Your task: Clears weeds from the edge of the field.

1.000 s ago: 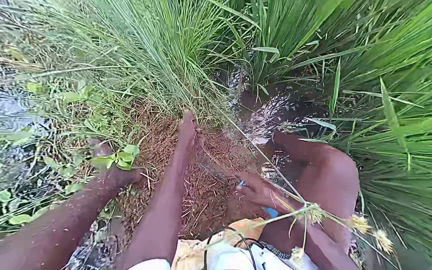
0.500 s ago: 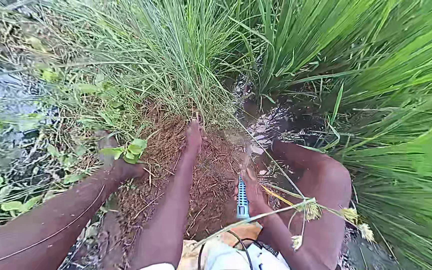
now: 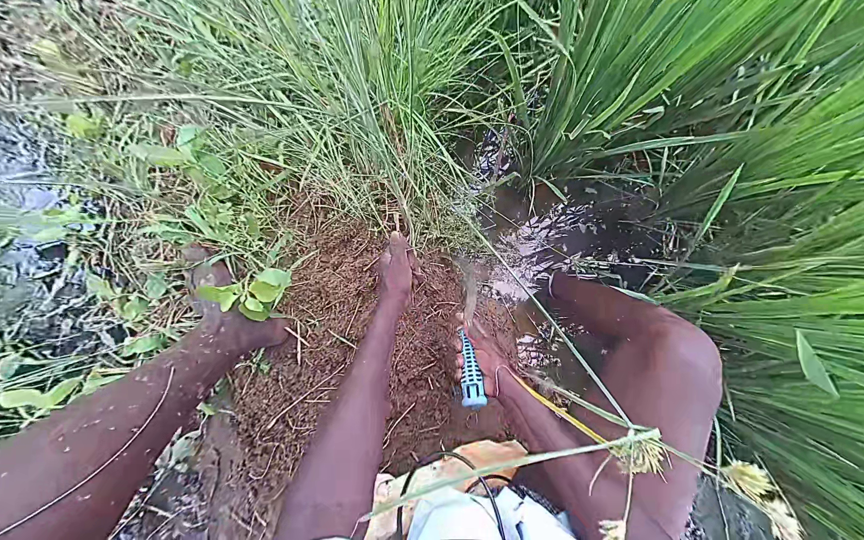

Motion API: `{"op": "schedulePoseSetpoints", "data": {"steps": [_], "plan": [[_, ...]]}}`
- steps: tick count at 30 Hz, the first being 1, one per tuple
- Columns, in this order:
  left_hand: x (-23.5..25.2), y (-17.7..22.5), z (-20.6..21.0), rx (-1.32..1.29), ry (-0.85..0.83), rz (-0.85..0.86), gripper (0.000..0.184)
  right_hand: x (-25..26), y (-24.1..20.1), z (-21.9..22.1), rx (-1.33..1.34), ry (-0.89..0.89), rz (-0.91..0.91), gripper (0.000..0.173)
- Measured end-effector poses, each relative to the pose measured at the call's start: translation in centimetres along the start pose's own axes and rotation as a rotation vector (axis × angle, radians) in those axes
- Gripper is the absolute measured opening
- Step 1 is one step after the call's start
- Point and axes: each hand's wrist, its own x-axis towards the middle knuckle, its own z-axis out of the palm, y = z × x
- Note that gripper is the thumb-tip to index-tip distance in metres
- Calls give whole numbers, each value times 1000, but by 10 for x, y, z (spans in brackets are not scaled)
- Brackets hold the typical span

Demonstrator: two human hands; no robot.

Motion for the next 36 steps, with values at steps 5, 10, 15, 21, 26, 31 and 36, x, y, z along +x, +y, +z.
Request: {"op": "schedulePoseSetpoints", "data": {"steps": [5,10,15,21,26,31,36], "plan": [[8,5,10,-6,0,-1,59,30,-34,17,-64,-119,111,28],[11,16,17,11,11,-29,58,33,-25,15,-38,-155,148,30],[24,12,0,29,98,-55,57,7,-3,26,42,-110,75,32],[16,14,-10,-262,213,-106,46,-10,-4,42,10,-42,9,33],[15,9,-2,-297,218,-123,46,21,-5,25,-76,-112,74,38],[14,1,6,-271,175,-109,51,50,-24,25,-109,-170,126,33],[18,3,8,-219,142,-29,51,44,-16,25,-99,-141,72,36]]}}
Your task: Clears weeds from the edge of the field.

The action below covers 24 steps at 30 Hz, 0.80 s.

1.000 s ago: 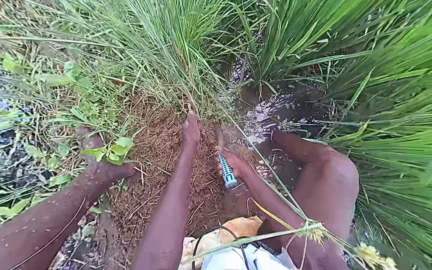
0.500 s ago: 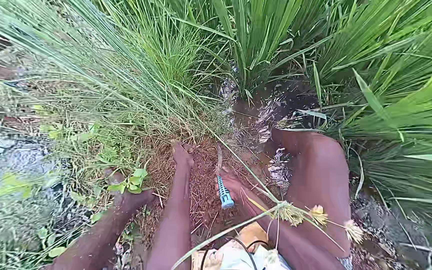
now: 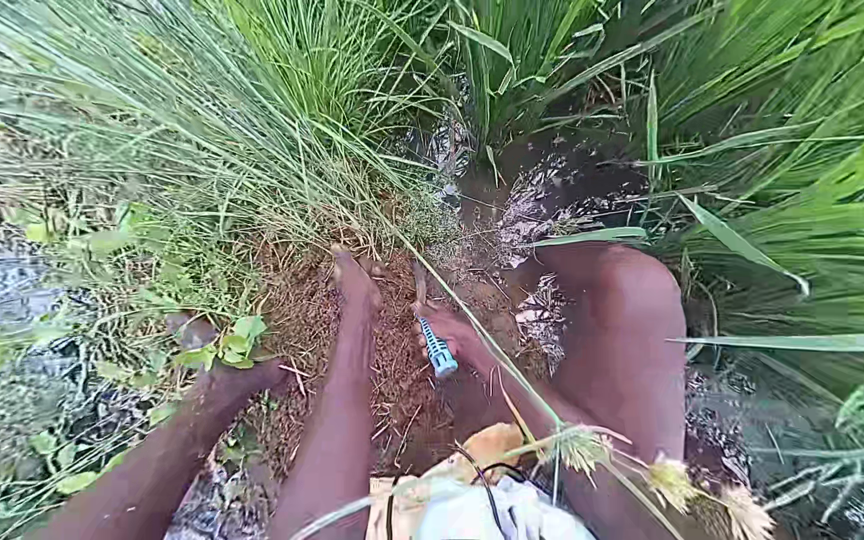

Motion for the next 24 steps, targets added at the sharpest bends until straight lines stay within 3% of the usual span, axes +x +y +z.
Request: {"op": "schedulePoseSetpoints", "data": {"steps": [6,11,15,20,22,24], "plan": [[-19,14,-16,26,13,-35,45,-36,13,24,93,60,-78,31],[-6,2,-11,-92,80,-61,45,-16,9,18,68,47,24,35],[-7,2,-5,-37,18,-54,49,0,-5,9,44,36,95,37],[-8,-9,-8,-62,-15,9,47,3,0,9,90,13,34,31],[-25,-9,-3,56,58,113,49,-11,9,9,88,24,-26,27],[-88,27,-10,457,98,167,50,-33,29,7,141,85,-55,25]]}}
